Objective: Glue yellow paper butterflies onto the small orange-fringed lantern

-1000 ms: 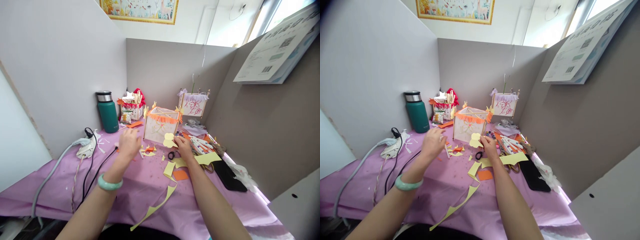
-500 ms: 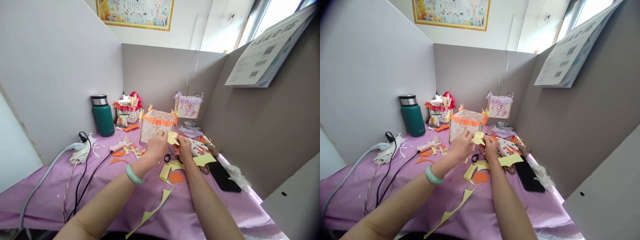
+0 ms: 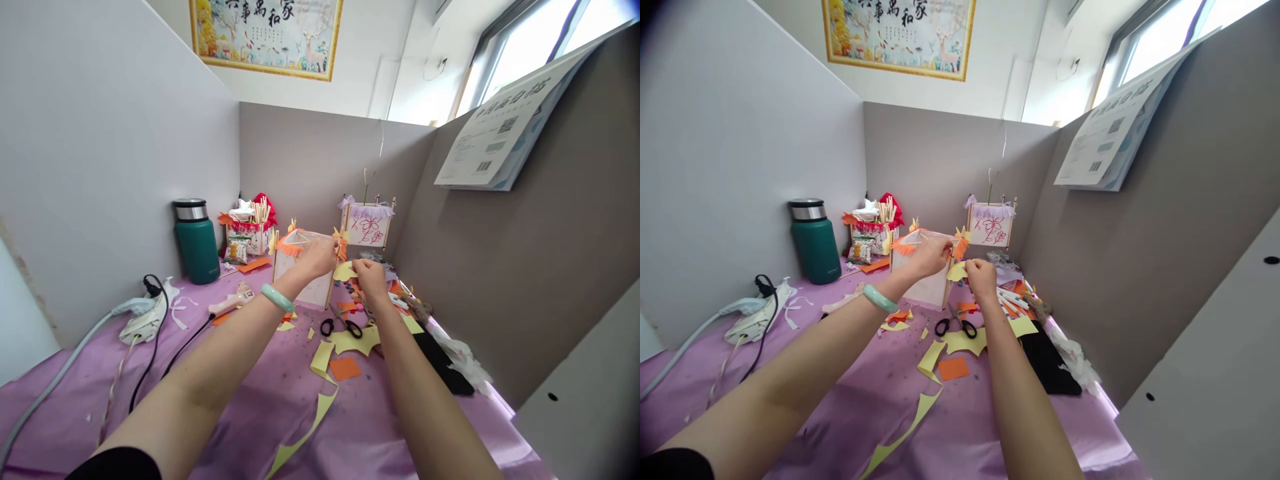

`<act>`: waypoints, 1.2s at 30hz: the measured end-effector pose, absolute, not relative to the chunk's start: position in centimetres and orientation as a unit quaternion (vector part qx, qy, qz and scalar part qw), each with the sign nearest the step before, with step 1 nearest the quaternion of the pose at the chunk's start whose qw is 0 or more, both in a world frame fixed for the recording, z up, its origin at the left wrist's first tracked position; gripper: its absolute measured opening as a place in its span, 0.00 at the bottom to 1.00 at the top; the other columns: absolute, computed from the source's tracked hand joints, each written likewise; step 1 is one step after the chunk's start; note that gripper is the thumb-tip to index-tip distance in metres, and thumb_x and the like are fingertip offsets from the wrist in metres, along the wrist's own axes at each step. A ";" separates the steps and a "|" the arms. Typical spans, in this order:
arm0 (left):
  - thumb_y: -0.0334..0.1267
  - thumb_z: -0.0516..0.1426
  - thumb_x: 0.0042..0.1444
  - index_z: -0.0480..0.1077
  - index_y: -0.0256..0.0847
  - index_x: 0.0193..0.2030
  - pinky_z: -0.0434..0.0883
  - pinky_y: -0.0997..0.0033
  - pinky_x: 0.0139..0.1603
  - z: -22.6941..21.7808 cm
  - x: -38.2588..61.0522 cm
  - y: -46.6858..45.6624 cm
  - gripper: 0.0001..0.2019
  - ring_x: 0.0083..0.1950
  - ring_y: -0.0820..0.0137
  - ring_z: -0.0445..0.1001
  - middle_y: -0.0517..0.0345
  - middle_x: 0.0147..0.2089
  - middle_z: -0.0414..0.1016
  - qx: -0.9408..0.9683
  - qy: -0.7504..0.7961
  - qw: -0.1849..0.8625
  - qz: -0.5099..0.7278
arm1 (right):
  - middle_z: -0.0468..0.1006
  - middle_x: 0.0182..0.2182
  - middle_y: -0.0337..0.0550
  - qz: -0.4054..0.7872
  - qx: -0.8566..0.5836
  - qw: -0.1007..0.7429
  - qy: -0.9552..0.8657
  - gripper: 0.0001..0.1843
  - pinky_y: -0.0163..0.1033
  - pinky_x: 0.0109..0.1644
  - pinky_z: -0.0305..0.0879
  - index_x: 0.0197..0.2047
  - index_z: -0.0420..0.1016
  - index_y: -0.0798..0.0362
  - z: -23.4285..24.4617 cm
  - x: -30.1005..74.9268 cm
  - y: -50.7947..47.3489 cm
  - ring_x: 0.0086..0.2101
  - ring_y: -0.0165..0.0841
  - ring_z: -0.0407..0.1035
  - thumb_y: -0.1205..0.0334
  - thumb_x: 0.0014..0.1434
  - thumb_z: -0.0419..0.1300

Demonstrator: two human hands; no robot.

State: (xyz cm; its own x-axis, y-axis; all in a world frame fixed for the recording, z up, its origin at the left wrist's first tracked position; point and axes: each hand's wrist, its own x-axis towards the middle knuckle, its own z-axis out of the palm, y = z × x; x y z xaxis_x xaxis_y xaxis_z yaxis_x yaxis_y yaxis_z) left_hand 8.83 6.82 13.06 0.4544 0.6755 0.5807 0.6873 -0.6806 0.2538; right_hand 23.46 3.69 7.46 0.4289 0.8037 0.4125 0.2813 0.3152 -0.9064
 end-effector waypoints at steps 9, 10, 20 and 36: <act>0.30 0.49 0.50 0.75 0.40 0.34 0.66 0.69 0.36 12.7 8.7 6.7 0.13 0.35 0.65 0.72 0.53 0.32 0.76 -0.854 -0.379 -0.023 -0.356 | 0.63 0.09 0.33 0.255 -0.521 0.628 -0.519 0.10 0.29 0.12 0.48 0.17 0.63 0.53 9.3 23.0 3.8 0.11 0.23 0.54 0.60 0.46 0.55; 0.30 0.49 0.50 0.75 0.41 0.35 0.66 0.70 0.36 12.7 8.7 6.6 0.13 0.35 0.66 0.72 0.54 0.33 0.76 -0.854 -0.376 -0.025 -0.358 | 0.63 0.09 0.33 0.257 -0.520 0.625 -0.523 0.11 0.29 0.12 0.47 0.17 0.64 0.53 9.5 22.8 3.8 0.10 0.23 0.53 0.59 0.47 0.55; 0.32 0.49 0.50 0.76 0.42 0.35 0.67 0.70 0.36 12.7 9.0 7.6 0.14 0.35 0.66 0.72 0.54 0.35 0.77 -0.869 -0.364 -0.031 -0.333 | 0.63 0.09 0.34 0.292 -0.517 0.629 -0.502 0.10 0.28 0.11 0.46 0.15 0.64 0.54 11.2 22.0 4.7 0.10 0.22 0.52 0.62 0.45 0.54; 0.36 0.51 0.49 0.75 0.39 0.29 0.64 0.71 0.31 12.6 8.7 7.5 0.10 0.30 0.68 0.69 0.54 0.30 0.75 -0.865 -0.358 -0.039 -0.350 | 0.66 0.12 0.35 0.352 -0.475 0.642 -0.487 0.11 0.29 0.14 0.49 0.19 0.63 0.54 10.8 20.9 5.3 0.11 0.23 0.57 0.60 0.49 0.54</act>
